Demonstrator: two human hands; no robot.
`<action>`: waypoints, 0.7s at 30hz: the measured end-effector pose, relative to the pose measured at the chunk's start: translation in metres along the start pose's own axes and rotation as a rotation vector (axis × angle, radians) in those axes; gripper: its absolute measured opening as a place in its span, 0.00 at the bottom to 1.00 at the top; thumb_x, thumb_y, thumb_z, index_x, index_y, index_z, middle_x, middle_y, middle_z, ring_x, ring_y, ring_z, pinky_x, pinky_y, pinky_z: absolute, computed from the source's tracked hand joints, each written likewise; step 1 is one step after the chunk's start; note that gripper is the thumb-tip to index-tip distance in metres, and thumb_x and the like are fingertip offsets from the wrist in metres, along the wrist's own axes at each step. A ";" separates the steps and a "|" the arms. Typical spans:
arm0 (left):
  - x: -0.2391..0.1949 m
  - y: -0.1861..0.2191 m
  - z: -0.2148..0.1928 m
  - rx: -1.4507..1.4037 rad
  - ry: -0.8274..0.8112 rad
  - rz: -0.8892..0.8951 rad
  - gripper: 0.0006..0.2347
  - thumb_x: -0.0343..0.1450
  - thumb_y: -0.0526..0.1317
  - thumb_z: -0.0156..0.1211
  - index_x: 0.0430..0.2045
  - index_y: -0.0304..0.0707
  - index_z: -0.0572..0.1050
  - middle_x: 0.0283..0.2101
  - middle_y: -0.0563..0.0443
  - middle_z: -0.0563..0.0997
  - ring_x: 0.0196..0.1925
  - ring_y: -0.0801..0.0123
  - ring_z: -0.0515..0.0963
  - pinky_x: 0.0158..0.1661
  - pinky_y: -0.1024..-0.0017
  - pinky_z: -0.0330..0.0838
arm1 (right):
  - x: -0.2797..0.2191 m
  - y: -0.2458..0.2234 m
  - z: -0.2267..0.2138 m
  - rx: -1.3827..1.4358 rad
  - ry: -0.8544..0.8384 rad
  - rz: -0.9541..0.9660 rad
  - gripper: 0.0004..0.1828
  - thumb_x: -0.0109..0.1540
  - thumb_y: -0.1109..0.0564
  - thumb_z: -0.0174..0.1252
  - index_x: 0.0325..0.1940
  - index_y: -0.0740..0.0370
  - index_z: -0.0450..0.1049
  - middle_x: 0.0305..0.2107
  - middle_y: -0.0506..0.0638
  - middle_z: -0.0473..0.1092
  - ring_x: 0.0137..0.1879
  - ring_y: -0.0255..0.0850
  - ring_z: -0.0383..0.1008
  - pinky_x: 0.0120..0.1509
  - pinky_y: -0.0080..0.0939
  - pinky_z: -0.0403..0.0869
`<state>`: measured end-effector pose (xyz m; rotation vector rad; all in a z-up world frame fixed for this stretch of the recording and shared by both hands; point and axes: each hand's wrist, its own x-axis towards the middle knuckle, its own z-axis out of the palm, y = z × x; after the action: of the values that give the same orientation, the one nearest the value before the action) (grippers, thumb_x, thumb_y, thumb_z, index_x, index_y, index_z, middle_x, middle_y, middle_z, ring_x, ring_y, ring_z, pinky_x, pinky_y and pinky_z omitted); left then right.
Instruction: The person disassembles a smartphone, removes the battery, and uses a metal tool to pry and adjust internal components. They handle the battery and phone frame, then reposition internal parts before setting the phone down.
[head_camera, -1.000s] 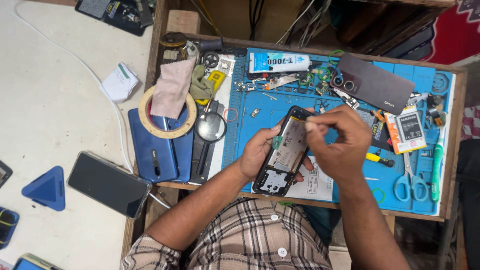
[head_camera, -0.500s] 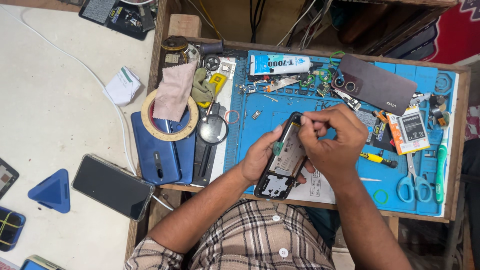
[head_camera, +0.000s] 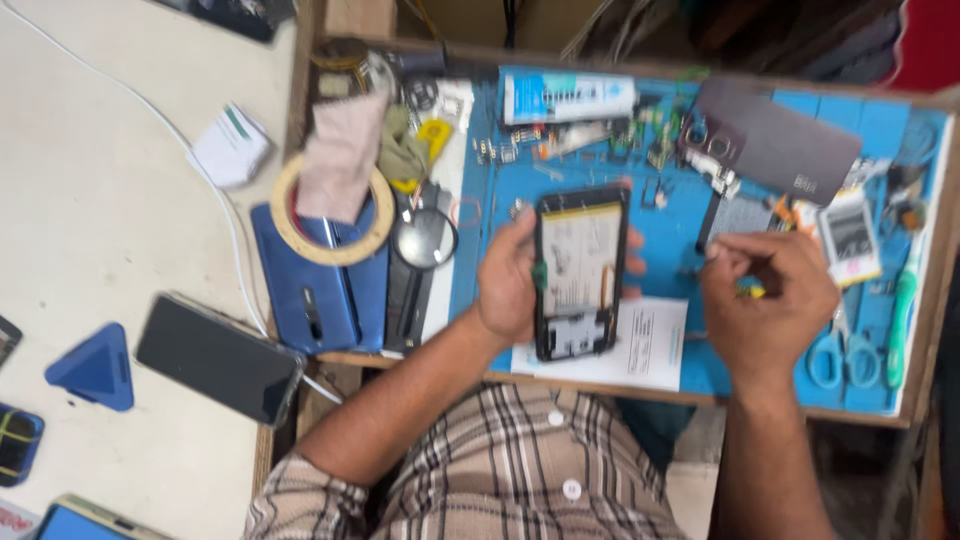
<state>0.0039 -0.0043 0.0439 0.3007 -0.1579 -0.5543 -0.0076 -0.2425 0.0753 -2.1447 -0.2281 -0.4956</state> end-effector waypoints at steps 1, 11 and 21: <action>-0.001 -0.003 -0.004 -0.024 0.018 0.012 0.38 0.79 0.68 0.29 0.75 0.34 0.53 0.58 0.38 0.76 0.58 0.53 0.78 0.63 0.49 0.74 | -0.009 0.004 -0.004 -0.019 -0.012 0.019 0.03 0.72 0.72 0.64 0.48 0.71 0.77 0.42 0.53 0.71 0.42 0.32 0.74 0.46 0.27 0.75; -0.003 -0.001 -0.029 -0.033 -0.052 0.118 0.41 0.78 0.72 0.25 0.72 0.32 0.60 0.56 0.40 0.79 0.57 0.58 0.81 0.62 0.56 0.75 | -0.024 0.012 -0.008 0.060 -0.074 0.043 0.07 0.69 0.74 0.59 0.47 0.71 0.69 0.48 0.58 0.71 0.47 0.35 0.76 0.47 0.30 0.79; 0.000 -0.024 -0.003 -0.057 0.068 0.061 0.39 0.77 0.68 0.27 0.70 0.31 0.62 0.57 0.39 0.79 0.59 0.53 0.79 0.63 0.54 0.73 | -0.010 -0.017 0.007 0.220 -0.013 0.089 0.05 0.68 0.72 0.59 0.48 0.72 0.72 0.45 0.58 0.73 0.46 0.36 0.77 0.50 0.33 0.79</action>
<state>-0.0074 -0.0233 0.0330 0.2585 -0.0847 -0.4869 -0.0202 -0.2269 0.0799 -1.9352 -0.1848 -0.3869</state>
